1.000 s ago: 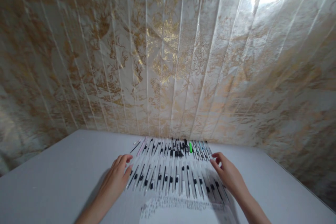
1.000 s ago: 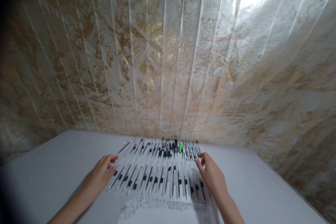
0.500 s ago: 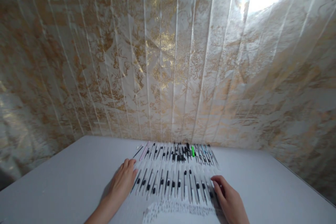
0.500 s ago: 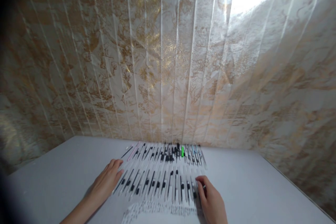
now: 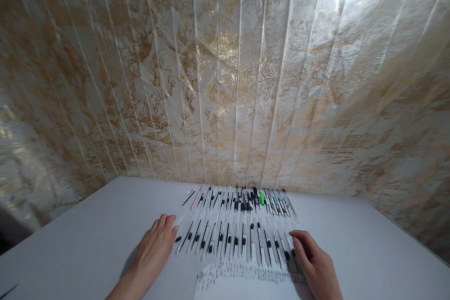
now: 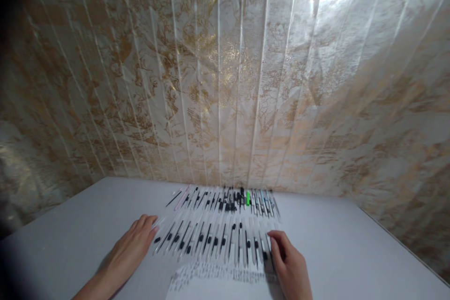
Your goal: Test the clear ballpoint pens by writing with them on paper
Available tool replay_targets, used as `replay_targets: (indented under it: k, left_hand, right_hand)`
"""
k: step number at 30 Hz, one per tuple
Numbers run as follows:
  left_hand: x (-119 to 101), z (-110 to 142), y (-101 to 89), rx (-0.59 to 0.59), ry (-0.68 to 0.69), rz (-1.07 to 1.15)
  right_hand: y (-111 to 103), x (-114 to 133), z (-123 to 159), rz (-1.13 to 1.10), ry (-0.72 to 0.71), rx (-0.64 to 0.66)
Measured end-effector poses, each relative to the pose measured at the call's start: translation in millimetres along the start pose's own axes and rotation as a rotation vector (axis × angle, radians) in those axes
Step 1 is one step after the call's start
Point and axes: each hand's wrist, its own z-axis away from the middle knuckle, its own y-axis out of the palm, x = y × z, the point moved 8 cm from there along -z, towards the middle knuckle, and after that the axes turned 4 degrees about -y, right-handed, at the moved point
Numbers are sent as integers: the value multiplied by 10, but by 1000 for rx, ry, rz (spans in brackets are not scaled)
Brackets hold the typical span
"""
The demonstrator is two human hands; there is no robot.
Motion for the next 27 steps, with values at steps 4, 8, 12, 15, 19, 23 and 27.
replay_targets:
  k: [4, 8, 12, 15, 19, 23, 27]
  left_hand:
    - [-60, 8, 1, -31, -7, -24]
    - [-90, 42, -4, -46, -16, -52]
    - [-27, 132, -14, -36, -13, -75]
    - [14, 208, -7, -31, -10, -92]
    - [-21, 234, 16, -41, 5, -128]
    - [-72, 121, 39, -50, 16, -162]
    - [-69, -25, 63, -59, 21, -189]
  right_hand:
    - [-15, 16, -4, 7, -12, -8]
    - [-31, -2, 7, 22, -23, -11]
    - [-62, 29, 14, 25, -55, -28]
    - [-156, 175, -17, 29, -108, -64]
    - [-459, 524, -89, 48, -201, -142]
    - [-839, 881, -83, 127, -319, -201]
    - [-1096, 1113, 27, 214, -390, -279]
